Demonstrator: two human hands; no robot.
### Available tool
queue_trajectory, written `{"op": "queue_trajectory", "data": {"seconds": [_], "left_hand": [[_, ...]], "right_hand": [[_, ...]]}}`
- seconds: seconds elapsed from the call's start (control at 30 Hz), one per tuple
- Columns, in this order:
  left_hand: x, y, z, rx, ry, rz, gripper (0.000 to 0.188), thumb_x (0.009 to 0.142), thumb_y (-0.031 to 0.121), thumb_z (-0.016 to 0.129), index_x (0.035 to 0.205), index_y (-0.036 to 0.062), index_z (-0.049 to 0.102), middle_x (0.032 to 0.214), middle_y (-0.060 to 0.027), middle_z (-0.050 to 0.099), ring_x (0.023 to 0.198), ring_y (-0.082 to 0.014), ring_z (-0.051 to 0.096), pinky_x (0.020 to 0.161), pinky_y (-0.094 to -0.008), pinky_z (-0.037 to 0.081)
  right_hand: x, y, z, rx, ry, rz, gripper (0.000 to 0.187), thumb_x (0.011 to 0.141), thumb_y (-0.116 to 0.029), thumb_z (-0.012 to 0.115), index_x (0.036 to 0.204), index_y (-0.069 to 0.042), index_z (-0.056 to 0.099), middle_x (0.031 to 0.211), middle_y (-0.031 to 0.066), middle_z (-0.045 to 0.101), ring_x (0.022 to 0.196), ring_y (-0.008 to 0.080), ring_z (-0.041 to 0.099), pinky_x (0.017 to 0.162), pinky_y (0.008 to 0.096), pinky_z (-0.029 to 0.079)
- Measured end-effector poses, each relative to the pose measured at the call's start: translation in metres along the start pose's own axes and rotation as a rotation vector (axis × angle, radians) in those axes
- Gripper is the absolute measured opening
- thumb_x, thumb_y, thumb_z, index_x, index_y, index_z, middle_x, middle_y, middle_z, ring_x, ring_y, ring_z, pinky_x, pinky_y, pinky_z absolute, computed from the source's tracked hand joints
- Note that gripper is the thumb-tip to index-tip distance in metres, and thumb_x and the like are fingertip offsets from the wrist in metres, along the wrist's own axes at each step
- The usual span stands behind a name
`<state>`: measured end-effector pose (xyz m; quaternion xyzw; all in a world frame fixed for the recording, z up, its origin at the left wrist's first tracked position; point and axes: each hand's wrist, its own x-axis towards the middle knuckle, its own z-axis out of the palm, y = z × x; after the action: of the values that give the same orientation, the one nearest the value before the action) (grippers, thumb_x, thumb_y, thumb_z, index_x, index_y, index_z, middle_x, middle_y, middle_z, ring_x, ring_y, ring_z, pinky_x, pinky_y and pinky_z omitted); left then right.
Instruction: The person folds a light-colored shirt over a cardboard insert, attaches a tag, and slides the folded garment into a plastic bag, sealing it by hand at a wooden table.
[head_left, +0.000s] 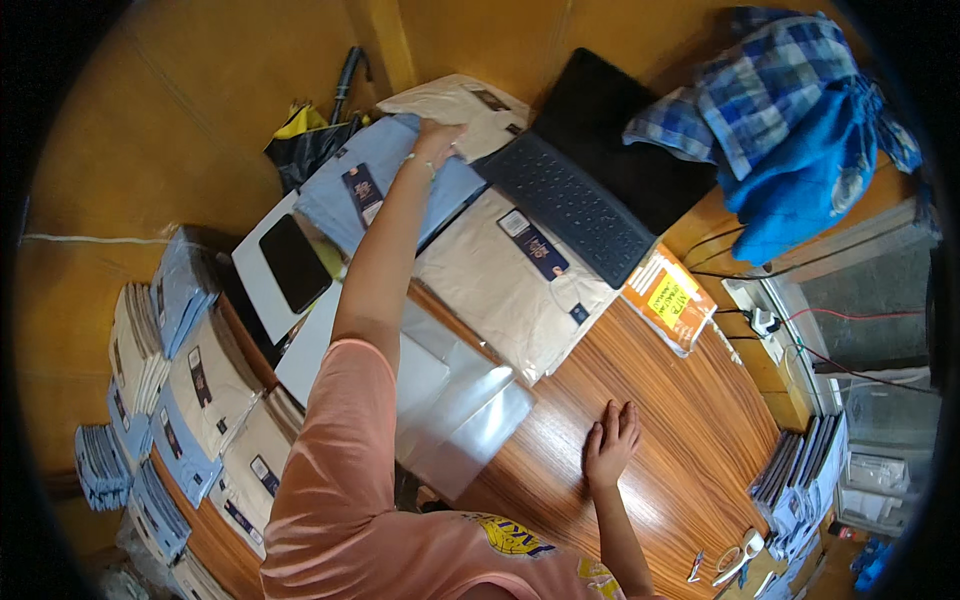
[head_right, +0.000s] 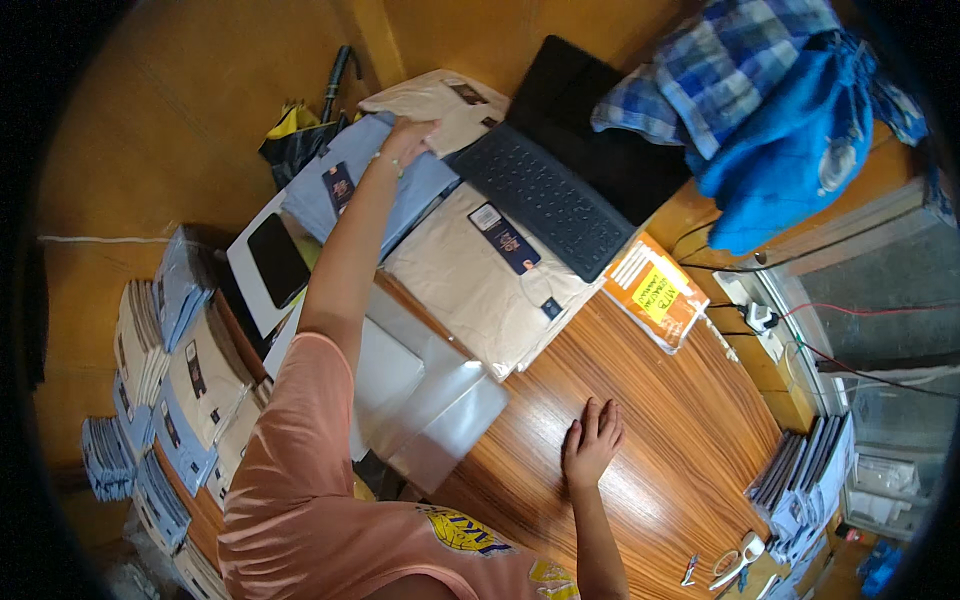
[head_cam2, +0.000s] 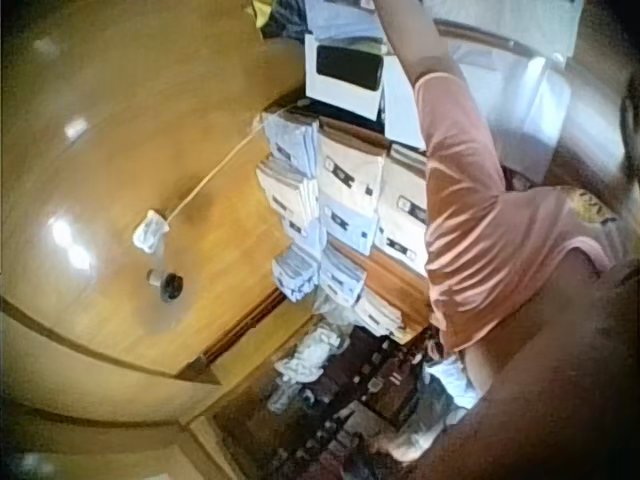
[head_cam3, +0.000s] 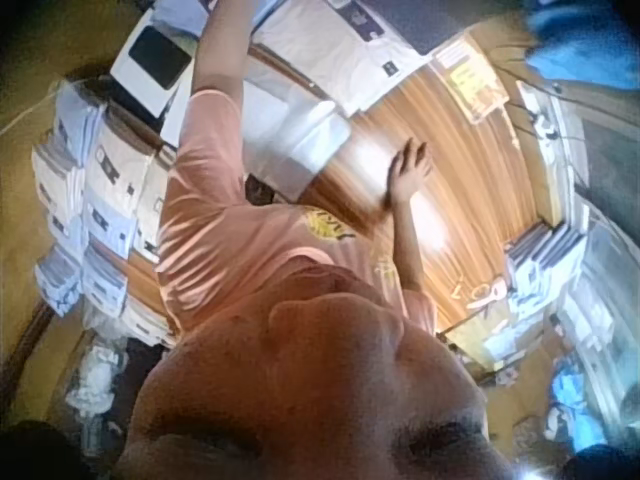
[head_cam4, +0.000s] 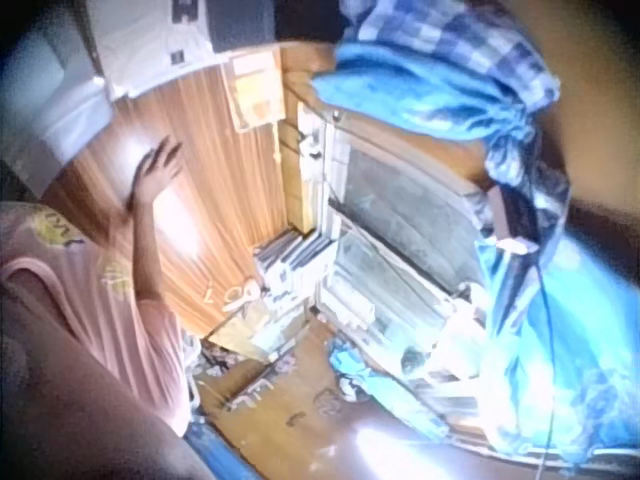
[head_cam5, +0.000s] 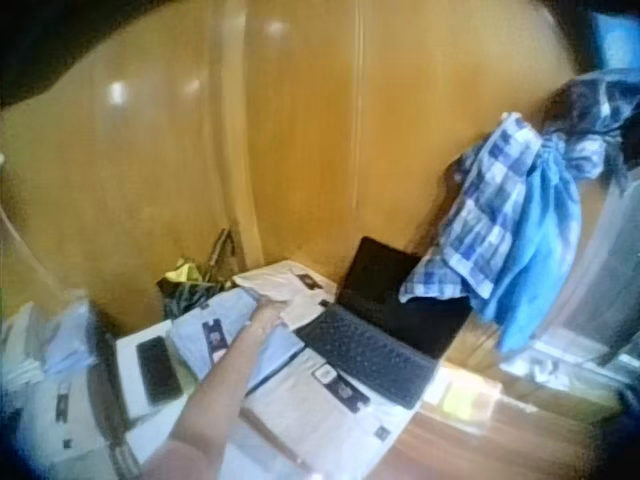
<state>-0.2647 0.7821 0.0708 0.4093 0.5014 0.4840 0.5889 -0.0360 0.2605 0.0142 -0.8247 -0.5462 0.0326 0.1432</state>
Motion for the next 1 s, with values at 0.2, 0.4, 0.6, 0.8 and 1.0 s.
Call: {"op": "queue_trajectory", "data": {"seconds": [0.2, 0.4, 0.6, 0.8, 1.0], "left_hand": [[-0.041, -0.020, 0.005, 0.307, 0.062, 0.421, 0.060, 0.081, 0.016, 0.064, 0.128, -0.0086, 0.034, 0.131, -0.0249, 0.040, 0.123, -0.0341, 0.037, 0.104, -0.0392, 0.029], [-0.069, -0.012, 0.019, 1.387, 0.206, 0.685, 0.045, 0.084, 0.011, 0.046, 0.129, 0.0084, 0.044, 0.139, -0.0238, 0.030, 0.132, -0.0428, 0.020, 0.103, -0.0628, 0.013], [-0.067, -0.016, -0.014, 1.246, -0.133, 0.548, 0.037, 0.089, 0.012, 0.040, 0.125, 0.0142, 0.050, 0.143, -0.0156, 0.030, 0.134, -0.0369, 0.021, 0.104, -0.0619, 0.011], [-0.168, 0.009, -0.024, 1.461, -0.070, 0.371, 0.080, 0.072, 0.041, 0.067, 0.139, 0.0165, 0.030, 0.147, -0.0175, 0.017, 0.136, -0.0379, 0.014, 0.102, -0.0633, 0.012], [-0.174, -0.004, -0.085, 1.622, -0.012, 0.349, 0.098, 0.066, 0.045, 0.072, 0.142, 0.0126, 0.019, 0.147, -0.0224, 0.011, 0.134, -0.0439, 0.010, 0.100, -0.0667, 0.009]], "right_hand": [[-0.001, -0.001, 0.003, 0.010, 0.024, -0.014, 0.045, 0.085, -0.020, 0.049, 0.129, -0.010, 0.047, 0.137, 0.0215, 0.034, 0.125, 0.0376, 0.032, 0.103, 0.0492, 0.021], [-0.001, 0.002, 0.005, -0.008, 0.057, -0.045, 0.045, 0.085, -0.020, 0.049, 0.128, -0.009, 0.047, 0.136, 0.0217, 0.035, 0.125, 0.0380, 0.032, 0.103, 0.0501, 0.021], [0.002, -0.001, 0.003, 0.058, 0.055, -0.075, 0.042, 0.087, -0.020, 0.049, 0.127, -0.007, 0.049, 0.135, 0.0214, 0.036, 0.125, 0.0371, 0.032, 0.103, 0.0477, 0.021], [-0.006, 0.005, 0.001, 0.028, 0.088, -0.026, 0.042, 0.085, -0.021, 0.052, 0.125, -0.009, 0.050, 0.134, 0.0204, 0.038, 0.125, 0.0356, 0.034, 0.102, 0.0490, 0.023], [-0.009, -0.004, 0.007, 0.082, 0.108, -0.048, 0.041, 0.086, -0.025, 0.051, 0.124, -0.011, 0.051, 0.133, 0.0200, 0.039, 0.126, 0.0348, 0.033, 0.104, 0.0485, 0.022]]}}
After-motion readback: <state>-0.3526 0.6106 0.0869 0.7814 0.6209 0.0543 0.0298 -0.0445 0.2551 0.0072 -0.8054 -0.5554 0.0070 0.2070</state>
